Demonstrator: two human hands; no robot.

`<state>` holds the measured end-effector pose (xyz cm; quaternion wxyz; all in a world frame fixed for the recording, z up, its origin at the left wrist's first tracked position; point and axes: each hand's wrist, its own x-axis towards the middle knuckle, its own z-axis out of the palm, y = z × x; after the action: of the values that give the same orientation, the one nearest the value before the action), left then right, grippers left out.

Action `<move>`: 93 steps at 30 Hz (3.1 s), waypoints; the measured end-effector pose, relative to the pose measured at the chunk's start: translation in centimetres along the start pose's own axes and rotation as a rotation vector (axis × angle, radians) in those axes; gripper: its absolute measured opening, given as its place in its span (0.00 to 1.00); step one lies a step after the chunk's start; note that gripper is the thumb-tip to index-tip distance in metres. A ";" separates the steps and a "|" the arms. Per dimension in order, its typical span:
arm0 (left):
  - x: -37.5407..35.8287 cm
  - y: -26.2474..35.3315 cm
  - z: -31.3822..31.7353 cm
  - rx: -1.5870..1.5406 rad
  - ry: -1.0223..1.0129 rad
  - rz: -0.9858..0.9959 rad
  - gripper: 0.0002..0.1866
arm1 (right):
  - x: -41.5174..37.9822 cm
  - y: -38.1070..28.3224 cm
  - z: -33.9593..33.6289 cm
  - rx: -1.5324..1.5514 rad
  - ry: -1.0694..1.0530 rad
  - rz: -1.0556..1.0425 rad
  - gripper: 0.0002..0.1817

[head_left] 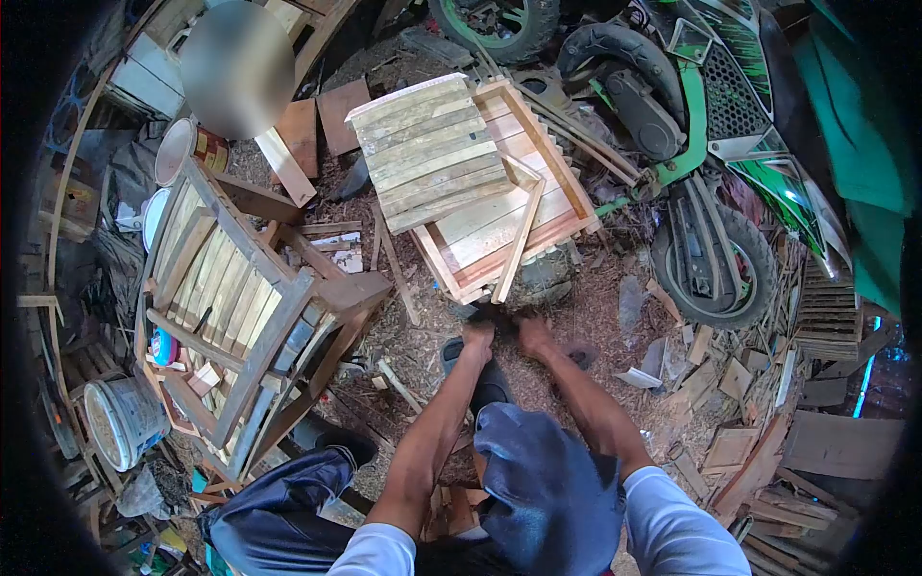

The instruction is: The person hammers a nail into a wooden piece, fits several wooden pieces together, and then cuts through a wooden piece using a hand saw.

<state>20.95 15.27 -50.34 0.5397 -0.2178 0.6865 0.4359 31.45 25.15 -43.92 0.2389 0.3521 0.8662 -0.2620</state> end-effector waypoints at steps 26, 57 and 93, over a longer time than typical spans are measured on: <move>-49.9 29.9 -16.8 -0.004 0.299 1.521 0.14 | -21.2 -21.0 -37.9 0.424 0.230 -0.703 0.24; -36.3 26.4 -23.5 1.215 0.516 1.397 0.15 | -17.6 -27.1 -32.7 0.863 0.561 -0.442 0.21; -42.2 17.2 -36.8 1.340 0.658 0.996 0.27 | -14.7 -28.0 -32.7 0.883 0.600 -0.725 0.18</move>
<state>1.10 -13.63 -3.42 0.0779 0.3518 0.9318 0.0430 12.72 21.18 -2.67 -0.2845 0.1603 0.7700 -0.5482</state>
